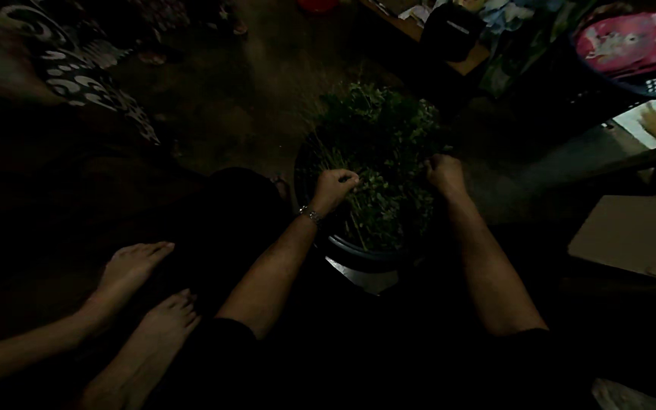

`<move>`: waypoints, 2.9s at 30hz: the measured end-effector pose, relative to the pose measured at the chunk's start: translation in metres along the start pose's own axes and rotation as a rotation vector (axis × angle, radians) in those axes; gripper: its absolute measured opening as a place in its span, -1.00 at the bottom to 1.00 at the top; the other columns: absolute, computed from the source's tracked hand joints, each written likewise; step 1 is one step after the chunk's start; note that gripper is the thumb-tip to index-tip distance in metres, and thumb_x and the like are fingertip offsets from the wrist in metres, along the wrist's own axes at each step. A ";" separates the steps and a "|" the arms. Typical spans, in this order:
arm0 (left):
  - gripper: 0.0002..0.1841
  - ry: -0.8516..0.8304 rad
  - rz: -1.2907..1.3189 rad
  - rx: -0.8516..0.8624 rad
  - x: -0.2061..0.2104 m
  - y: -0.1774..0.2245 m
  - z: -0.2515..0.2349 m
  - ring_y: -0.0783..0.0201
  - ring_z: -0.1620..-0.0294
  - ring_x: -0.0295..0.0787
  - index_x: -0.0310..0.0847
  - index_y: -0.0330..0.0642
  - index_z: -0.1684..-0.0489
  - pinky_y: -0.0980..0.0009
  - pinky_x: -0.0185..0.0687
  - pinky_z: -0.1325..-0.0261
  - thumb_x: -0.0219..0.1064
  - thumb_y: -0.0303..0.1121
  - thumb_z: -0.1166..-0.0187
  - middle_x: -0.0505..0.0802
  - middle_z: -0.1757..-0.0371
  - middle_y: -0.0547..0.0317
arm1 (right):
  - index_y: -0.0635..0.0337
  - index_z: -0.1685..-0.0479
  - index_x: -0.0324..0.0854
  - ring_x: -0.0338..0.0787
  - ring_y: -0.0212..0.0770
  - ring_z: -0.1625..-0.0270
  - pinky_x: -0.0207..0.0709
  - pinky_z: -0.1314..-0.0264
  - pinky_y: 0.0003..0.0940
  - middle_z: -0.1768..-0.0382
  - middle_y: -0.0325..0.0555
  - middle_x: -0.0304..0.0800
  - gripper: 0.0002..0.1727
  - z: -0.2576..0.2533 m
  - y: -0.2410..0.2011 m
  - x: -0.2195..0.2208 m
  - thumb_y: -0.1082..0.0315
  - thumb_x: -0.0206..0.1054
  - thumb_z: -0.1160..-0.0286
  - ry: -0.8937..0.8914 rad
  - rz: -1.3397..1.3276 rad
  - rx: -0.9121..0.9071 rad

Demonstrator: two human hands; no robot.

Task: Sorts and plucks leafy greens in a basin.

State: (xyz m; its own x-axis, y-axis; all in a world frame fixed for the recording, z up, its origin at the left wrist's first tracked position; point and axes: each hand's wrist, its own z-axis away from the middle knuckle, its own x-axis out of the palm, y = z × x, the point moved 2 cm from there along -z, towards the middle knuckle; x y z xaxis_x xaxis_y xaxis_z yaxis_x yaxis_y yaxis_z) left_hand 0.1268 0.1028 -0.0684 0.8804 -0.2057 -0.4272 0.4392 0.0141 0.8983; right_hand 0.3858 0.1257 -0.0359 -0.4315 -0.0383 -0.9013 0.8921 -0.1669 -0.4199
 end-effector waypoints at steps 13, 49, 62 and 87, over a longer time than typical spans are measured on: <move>-0.66 -0.314 -0.230 -0.071 0.020 -0.011 -0.005 -0.10 -0.31 0.71 0.69 -0.37 -0.26 -0.03 0.50 -0.45 0.16 -0.28 -0.83 0.78 -0.24 -0.27 | 0.38 -0.34 0.62 0.75 0.25 -0.32 0.52 -0.45 0.21 -0.25 0.34 0.74 -0.52 -0.001 0.005 0.137 0.10 0.21 -0.80 -0.432 -0.137 0.057; -0.83 0.120 0.381 -0.107 0.016 0.017 0.012 0.46 0.32 0.69 0.72 -0.36 0.03 0.50 0.65 0.11 0.25 -0.44 -0.73 0.81 0.27 0.19 | 0.43 -0.15 0.61 0.82 -0.33 0.32 0.77 0.12 -0.34 0.26 -0.02 0.83 -0.74 0.059 -0.069 0.068 0.36 0.27 -0.74 0.031 -0.925 -0.097; -0.85 0.144 0.385 -0.126 0.013 0.026 0.020 0.46 0.33 0.63 0.68 -0.35 0.03 0.50 0.61 0.15 0.29 -0.42 -0.70 0.77 0.25 0.17 | 0.40 -0.09 0.65 0.80 -0.36 0.34 0.76 0.16 -0.39 0.28 -0.06 0.81 -0.79 0.063 -0.074 0.061 0.42 0.32 -0.67 0.080 -0.970 -0.070; -0.79 -0.245 0.072 0.031 0.004 0.025 0.022 0.53 0.44 0.53 0.74 -0.42 0.26 0.55 0.50 0.25 0.24 -0.48 -0.73 0.73 0.43 0.19 | 0.29 -0.17 0.74 0.80 -0.25 -0.08 0.66 -0.23 -0.28 -0.12 0.02 0.80 -0.74 0.061 -0.064 0.027 0.33 0.38 -0.65 -0.334 -0.595 -0.358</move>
State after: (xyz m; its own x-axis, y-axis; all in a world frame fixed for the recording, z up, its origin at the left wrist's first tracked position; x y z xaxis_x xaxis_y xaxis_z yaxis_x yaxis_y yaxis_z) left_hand 0.1377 0.0812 -0.0452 0.8382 -0.4359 -0.3277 0.3676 0.0077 0.9300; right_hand 0.3090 0.0756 -0.0264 -0.8191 -0.3473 -0.4566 0.4614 0.0740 -0.8841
